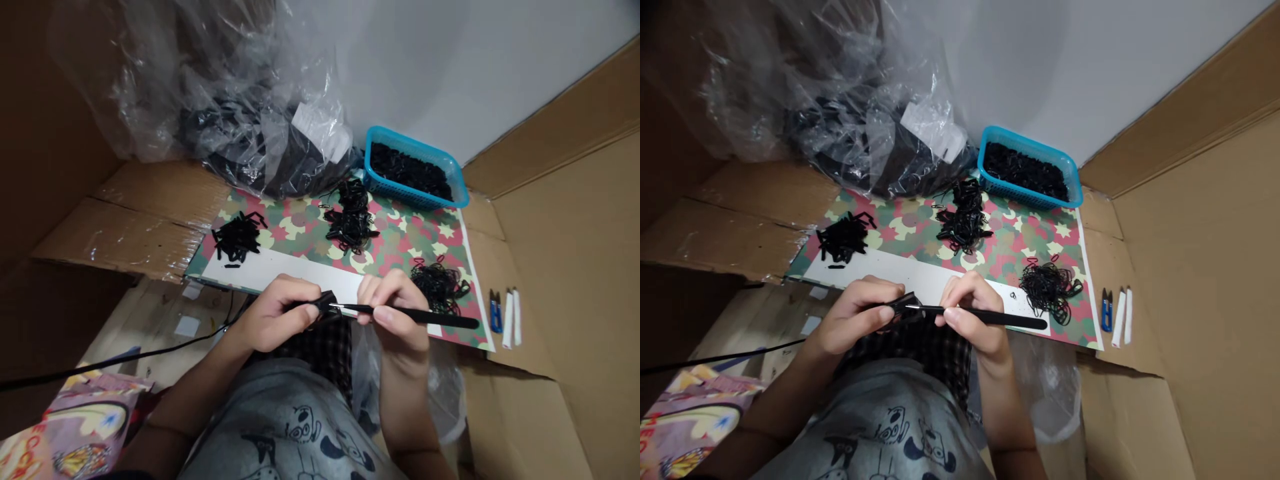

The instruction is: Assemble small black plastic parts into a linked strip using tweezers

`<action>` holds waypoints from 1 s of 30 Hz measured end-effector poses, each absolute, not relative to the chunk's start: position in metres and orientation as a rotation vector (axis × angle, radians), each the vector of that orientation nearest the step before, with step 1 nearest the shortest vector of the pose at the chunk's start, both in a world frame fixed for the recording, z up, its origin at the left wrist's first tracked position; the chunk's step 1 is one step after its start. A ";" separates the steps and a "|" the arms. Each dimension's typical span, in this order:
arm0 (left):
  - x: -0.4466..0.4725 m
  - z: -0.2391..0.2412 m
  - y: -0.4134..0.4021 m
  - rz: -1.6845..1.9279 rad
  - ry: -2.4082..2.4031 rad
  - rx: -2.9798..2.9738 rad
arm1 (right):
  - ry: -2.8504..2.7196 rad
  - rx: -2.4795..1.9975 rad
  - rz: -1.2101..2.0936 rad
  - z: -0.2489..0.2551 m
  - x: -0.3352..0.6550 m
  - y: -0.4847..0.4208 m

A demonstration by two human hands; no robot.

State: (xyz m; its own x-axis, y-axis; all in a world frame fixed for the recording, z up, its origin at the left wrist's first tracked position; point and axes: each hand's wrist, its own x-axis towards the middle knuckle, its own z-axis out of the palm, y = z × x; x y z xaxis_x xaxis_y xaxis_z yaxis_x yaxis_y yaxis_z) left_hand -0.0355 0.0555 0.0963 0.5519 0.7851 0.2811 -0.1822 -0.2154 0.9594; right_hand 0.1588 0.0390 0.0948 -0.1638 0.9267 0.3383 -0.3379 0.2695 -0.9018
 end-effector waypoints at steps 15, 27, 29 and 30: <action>-0.030 0.081 0.054 0.912 0.439 1.237 | -0.787 -0.647 1.502 0.084 0.135 0.038; -0.018 0.089 0.052 0.818 0.509 1.203 | -0.322 -0.294 1.906 0.071 0.125 0.040; -0.016 0.088 0.052 0.809 0.538 1.166 | -0.246 -0.210 1.924 0.070 0.129 0.039; -0.015 0.086 0.051 0.805 0.552 1.145 | -0.211 -0.170 1.915 0.071 0.131 0.040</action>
